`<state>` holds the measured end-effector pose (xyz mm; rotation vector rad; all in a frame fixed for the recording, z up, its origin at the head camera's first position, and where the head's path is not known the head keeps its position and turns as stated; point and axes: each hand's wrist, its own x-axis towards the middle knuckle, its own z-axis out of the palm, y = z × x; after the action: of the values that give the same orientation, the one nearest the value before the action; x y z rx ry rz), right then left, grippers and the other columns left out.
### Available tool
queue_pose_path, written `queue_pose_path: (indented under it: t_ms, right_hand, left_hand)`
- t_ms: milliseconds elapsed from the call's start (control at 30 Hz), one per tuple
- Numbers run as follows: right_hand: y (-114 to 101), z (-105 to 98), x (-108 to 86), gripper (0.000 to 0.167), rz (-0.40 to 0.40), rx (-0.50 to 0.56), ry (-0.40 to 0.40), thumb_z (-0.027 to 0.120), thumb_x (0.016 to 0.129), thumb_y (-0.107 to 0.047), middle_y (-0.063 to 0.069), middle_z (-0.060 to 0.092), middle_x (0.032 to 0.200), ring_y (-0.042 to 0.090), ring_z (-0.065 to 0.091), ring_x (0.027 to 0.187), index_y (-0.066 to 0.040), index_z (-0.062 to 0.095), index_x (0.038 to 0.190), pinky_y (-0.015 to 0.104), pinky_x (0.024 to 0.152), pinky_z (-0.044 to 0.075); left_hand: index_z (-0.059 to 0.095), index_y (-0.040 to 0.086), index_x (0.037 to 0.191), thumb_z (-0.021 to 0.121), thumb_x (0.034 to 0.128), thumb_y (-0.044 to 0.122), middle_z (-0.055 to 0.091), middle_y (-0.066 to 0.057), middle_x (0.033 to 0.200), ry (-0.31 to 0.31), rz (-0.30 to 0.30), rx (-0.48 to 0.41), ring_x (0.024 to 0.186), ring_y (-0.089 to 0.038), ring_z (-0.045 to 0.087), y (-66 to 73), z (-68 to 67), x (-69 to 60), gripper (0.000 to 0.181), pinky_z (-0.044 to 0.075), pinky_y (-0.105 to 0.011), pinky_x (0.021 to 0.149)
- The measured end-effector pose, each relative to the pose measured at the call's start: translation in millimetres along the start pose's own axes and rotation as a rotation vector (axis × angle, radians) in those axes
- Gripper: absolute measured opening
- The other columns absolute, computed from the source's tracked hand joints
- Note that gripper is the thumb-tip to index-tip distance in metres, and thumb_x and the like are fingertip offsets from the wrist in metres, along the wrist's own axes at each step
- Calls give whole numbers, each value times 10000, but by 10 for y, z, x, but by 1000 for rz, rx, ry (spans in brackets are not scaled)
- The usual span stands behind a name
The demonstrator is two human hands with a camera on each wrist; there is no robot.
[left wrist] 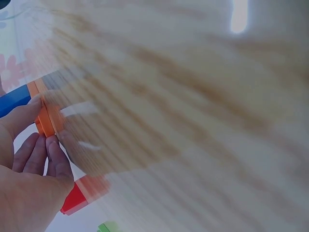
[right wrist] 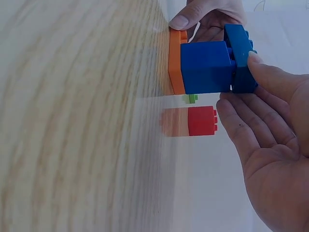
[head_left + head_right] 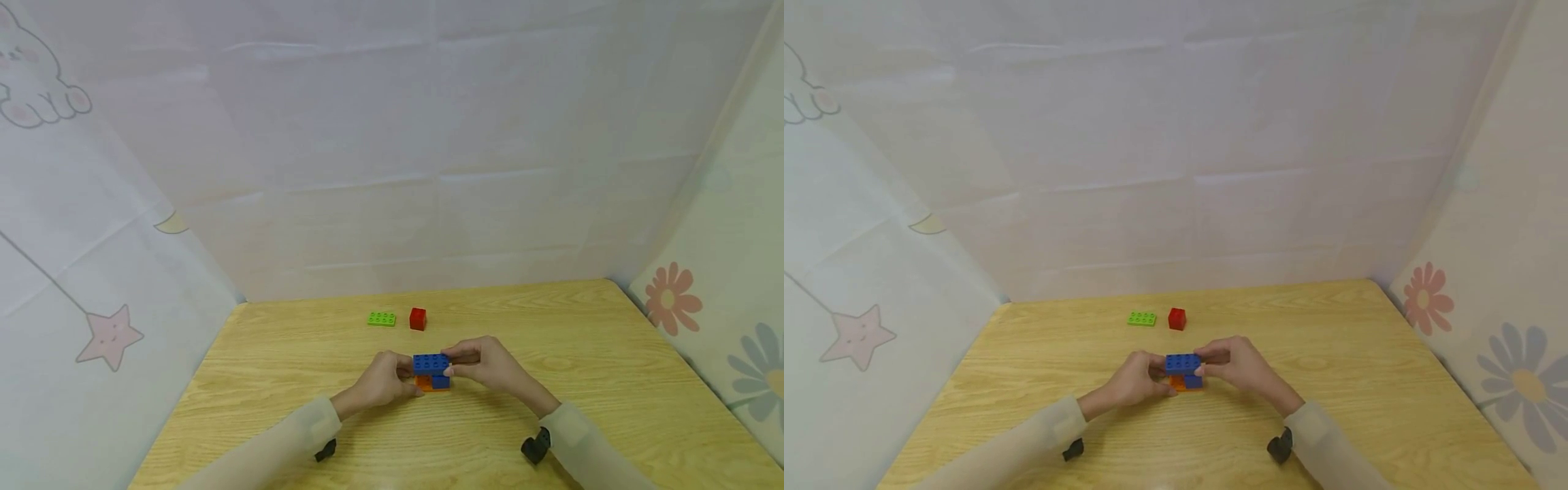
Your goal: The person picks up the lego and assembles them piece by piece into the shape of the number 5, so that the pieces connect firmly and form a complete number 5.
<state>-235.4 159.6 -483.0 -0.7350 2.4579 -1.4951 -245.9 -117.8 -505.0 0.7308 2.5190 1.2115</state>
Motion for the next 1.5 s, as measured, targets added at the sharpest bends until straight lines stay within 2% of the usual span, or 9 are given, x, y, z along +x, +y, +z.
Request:
queue_pose_path:
  t_ms: [267, 500, 700, 933, 1133, 1500]
  right_hand:
    - [-32, 5, -8, 365, -8, -44, -4, 780, 966, -293, 70, 774, 1255, 200, 772, 1102, -146, 749, 1299, 282, 887, 640]
    - [-77, 5, -36, 360, -19, -49, -16, 764, 980, -236, 139, 754, 1285, 254, 768, 1127, -94, 736, 1310, 296, 885, 643]
    - [-97, 5, -50, 366, -22, -58, -23, 750, 991, -215, 179, 736, 1307, 295, 756, 1153, -58, 722, 1321, 311, 898, 642]
    - [-56, 59, -53, 367, 7, -46, -20, 763, 983, -248, 131, 745, 1303, 262, 759, 1145, -99, 729, 1317, 295, 899, 640]
    - [-38, 73, -50, 371, 14, -57, -22, 757, 989, -269, 122, 741, 1316, 259, 753, 1156, -117, 724, 1326, 316, 909, 639]
    - [-92, 32, -42, 370, 16, -102, -37, 750, 993, -284, 100, 743, 1315, 238, 752, 1156, -136, 722, 1332, 330, 924, 636]
  left_hand:
    - [808, 145, 1112, 895, 853, 187, 814, 41, 1068, 0, 13, 6, 939, -31, 738, -1, 2, 5, 277, 609, -204, 844]
    - [809, 146, 1108, 893, 854, 177, 819, 38, 1049, -2, 18, -8, 917, -29, 745, -3, 6, 17, 269, 608, -193, 820]
    - [805, 147, 1147, 886, 861, 169, 820, 27, 1086, -10, 18, -43, 971, -50, 760, -20, 19, 25, 298, 619, -217, 859]
    - [811, 175, 1155, 895, 851, 171, 823, 43, 1067, -4, -3, -30, 958, -65, 756, -22, 30, 1, 316, 615, -230, 861]
    - [805, 155, 1171, 888, 858, 164, 824, 11, 1083, -11, 7, -32, 990, -104, 768, -14, 18, -13, 324, 627, -268, 886]
    - [801, 171, 1193, 886, 861, 163, 820, 26, 1104, -12, 6, -30, 986, -83, 763, -2, 10, 2, 343, 618, -239, 873]
